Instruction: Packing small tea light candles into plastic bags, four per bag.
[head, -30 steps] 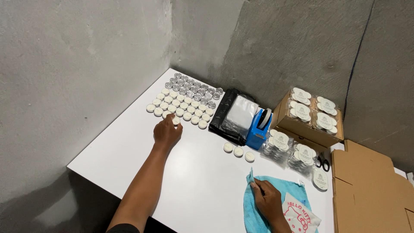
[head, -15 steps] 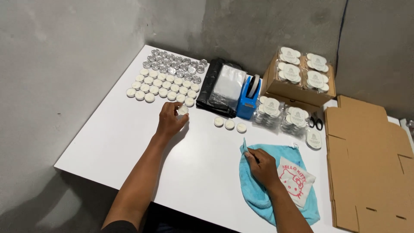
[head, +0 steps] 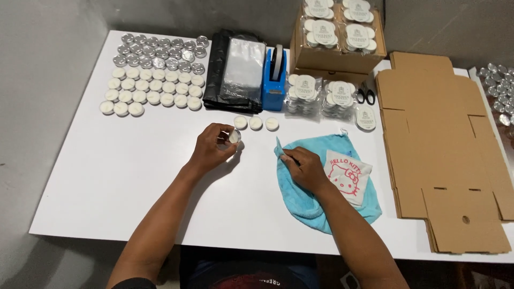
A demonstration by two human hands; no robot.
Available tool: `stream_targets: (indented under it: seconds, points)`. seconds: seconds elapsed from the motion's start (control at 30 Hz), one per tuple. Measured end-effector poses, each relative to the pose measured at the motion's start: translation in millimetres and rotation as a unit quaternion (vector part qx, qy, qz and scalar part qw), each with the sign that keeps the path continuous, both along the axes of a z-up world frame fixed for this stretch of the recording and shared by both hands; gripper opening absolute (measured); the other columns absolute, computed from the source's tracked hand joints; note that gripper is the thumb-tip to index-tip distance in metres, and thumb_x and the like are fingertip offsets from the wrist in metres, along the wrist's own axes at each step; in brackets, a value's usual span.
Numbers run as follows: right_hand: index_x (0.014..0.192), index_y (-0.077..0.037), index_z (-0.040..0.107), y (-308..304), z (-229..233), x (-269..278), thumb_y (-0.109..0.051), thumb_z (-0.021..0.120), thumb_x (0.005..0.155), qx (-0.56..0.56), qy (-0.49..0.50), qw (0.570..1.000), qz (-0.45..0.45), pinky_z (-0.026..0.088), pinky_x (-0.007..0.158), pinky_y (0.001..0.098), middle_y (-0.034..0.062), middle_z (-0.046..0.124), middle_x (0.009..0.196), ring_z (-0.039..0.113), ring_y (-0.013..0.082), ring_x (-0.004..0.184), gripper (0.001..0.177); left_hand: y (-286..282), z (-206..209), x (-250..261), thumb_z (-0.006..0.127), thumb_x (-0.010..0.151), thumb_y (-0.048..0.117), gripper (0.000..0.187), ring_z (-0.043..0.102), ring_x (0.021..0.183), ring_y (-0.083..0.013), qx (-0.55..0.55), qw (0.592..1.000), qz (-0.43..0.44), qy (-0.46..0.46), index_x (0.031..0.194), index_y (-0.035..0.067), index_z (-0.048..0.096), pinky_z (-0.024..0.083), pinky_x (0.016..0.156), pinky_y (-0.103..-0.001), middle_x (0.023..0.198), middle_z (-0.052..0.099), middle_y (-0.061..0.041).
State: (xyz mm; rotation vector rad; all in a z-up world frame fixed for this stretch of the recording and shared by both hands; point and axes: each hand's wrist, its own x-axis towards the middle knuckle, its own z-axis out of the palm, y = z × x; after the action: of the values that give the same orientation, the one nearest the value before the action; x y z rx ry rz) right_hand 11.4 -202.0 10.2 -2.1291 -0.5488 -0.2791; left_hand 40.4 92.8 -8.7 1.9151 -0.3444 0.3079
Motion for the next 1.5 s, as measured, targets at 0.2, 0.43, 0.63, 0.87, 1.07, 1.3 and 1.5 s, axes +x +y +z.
stream_targets:
  seconds: [0.2, 0.43, 0.63, 0.87, 1.07, 1.3, 1.5]
  points:
    - [0.101, 0.002, 0.078, -2.3, -5.5, 2.4, -0.003, 0.072, 0.098, 0.045, 0.008, 0.999, 0.006, 0.053, 0.058, 0.0337, 0.0171, 0.074, 0.078, 0.071, 0.0252, 0.069, 0.009, -29.0, -8.5, -12.8, 0.079, 0.076, 0.004, 0.047, 0.073, 0.081, -0.0293, -0.029, 0.995, -0.079, 0.044, 0.121, 0.000, 0.067, 0.065, 0.071, -0.038, 0.096, 0.062, -0.019]
    - [0.113, -0.002, 0.078, -3.1, -4.4, 0.8, -0.003, 0.067, 0.100, 0.078, 0.025, 0.995, 0.053, 0.053, 0.059, 0.0323, 0.0143, 0.075, 0.082, 0.069, 0.0213, 0.071, 0.017, -52.5, -20.6, -25.3, 0.082, 0.078, 0.006, 0.045, 0.073, 0.085, -0.0245, -0.080, 0.978, -0.115, 0.154, 0.121, -0.002, 0.069, 0.064, 0.075, -0.035, 0.096, 0.066, -0.020]
    - [0.117, -0.001, 0.077, -0.6, -10.2, -1.7, -0.002, 0.067, 0.101, 0.078, 0.009, 0.993, 0.087, 0.054, 0.062, 0.0324, 0.0162, 0.075, 0.088, 0.071, 0.0235, 0.075, 0.019, -56.3, -22.3, -28.2, 0.084, 0.079, 0.008, 0.043, 0.075, 0.087, -0.0276, -0.063, 0.975, -0.115, 0.178, 0.118, -0.003, 0.071, 0.064, 0.073, -0.037, 0.097, 0.070, -0.023]
    - [0.114, -0.007, 0.079, 10.7, 1.1, -0.2, 0.000, 0.073, 0.095, -0.015, -0.116, 0.984, 0.134, 0.056, 0.067, 0.0397, 0.0139, 0.075, 0.092, 0.071, 0.0314, 0.078, 0.022, -53.2, -28.8, -19.9, 0.078, 0.082, 0.006, 0.031, 0.070, 0.079, -0.0201, -0.070, 0.967, -0.122, 0.215, 0.111, -0.003, 0.074, 0.059, 0.065, -0.036, 0.087, 0.072, -0.019]
    - [0.112, -0.008, 0.080, 14.6, -3.6, -4.0, -0.001, 0.073, 0.095, -0.018, -0.137, 0.982, 0.129, 0.057, 0.068, 0.0399, 0.0120, 0.076, 0.096, 0.072, 0.0307, 0.080, 0.020, -50.4, -18.0, -24.4, 0.077, 0.081, 0.005, 0.029, 0.062, 0.078, -0.0131, -0.105, 0.948, -0.154, 0.259, 0.109, -0.002, 0.076, 0.057, 0.065, -0.034, 0.082, 0.068, -0.010]
    - [0.120, -0.005, 0.077, 13.0, -12.2, -1.2, -0.003, 0.065, 0.102, 0.085, 0.028, 0.988, 0.124, 0.058, 0.075, 0.0371, 0.0128, 0.078, 0.100, 0.074, 0.0252, 0.085, 0.022, -46.7, -8.4, -28.5, 0.076, 0.079, -0.005, 0.036, 0.068, 0.087, -0.0172, -0.184, 0.911, -0.221, 0.296, 0.115, -0.005, 0.068, 0.059, 0.077, -0.032, 0.097, 0.072, -0.020]
    - [0.119, -0.003, 0.077, 6.4, -9.6, 3.2, -0.006, 0.064, 0.104, 0.105, 0.100, 0.980, 0.134, 0.057, 0.075, 0.0367, 0.0136, 0.077, 0.097, 0.072, 0.0220, 0.084, 0.020, -45.1, 7.3, -30.6, 0.066, 0.087, -0.005, 0.062, 0.066, 0.099, -0.0147, -0.193, 0.910, -0.267, 0.253, 0.142, 0.010, 0.042, 0.056, 0.084, -0.029, 0.108, 0.067, -0.016]
